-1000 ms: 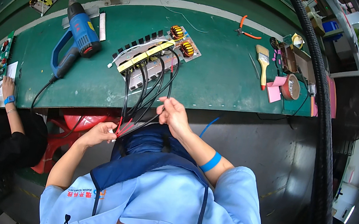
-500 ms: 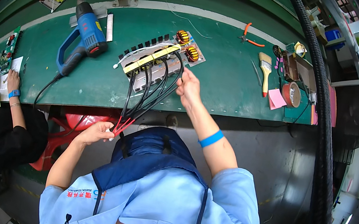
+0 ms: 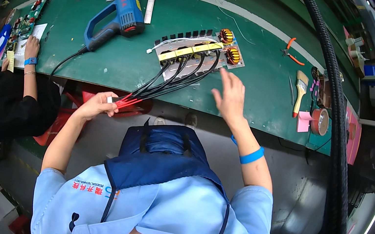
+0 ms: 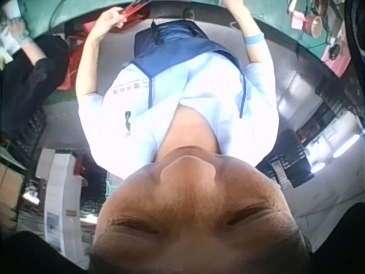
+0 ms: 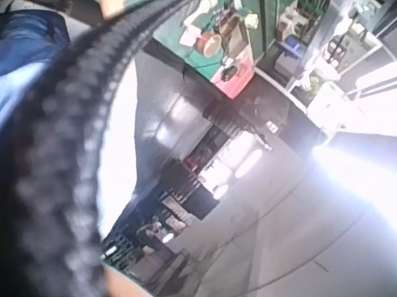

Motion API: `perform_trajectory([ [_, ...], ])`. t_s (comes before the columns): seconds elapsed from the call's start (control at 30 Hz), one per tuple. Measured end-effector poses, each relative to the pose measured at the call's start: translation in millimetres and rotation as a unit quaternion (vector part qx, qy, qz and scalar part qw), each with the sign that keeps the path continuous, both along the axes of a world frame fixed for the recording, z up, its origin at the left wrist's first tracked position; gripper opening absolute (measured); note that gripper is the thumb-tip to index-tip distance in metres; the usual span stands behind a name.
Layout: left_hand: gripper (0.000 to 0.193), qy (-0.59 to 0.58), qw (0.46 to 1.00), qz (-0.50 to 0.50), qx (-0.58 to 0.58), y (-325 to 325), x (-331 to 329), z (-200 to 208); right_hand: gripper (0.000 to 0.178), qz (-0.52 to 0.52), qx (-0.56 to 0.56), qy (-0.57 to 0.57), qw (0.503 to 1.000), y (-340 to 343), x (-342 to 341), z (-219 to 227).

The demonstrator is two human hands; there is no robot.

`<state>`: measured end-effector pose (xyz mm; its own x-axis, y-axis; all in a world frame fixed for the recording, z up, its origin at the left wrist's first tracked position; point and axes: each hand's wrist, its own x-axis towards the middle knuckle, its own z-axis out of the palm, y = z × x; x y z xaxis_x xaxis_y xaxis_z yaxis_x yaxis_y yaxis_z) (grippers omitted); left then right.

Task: Apply heat shrink tubing and organize wiring on an electronic component board.

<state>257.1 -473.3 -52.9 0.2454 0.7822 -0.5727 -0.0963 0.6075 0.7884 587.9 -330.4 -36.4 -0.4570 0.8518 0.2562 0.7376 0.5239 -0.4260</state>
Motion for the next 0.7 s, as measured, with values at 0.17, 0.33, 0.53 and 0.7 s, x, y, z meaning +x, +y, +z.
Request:
perform_trajectory([
  [0.17,0.025,0.024,0.999,-0.009,0.045,11,-22,17,0.077,0.24,0.11,-0.121,0.957,3,-55,21],
  [0.33,0.026,0.082,0.994,-0.03,0.065,27,-43,25,0.072,0.305,0.13,-0.181,0.926,52,-106,8],
  [0.53,0.026,0.118,0.99,-0.039,0.071,46,-61,15,0.059,0.287,0.034,-0.237,0.928,57,-120,-3],
  [0.7,0.029,0.125,0.991,-0.028,0.037,57,-68,12,0.041,0.293,0.108,-0.194,0.93,61,-123,-17],
])
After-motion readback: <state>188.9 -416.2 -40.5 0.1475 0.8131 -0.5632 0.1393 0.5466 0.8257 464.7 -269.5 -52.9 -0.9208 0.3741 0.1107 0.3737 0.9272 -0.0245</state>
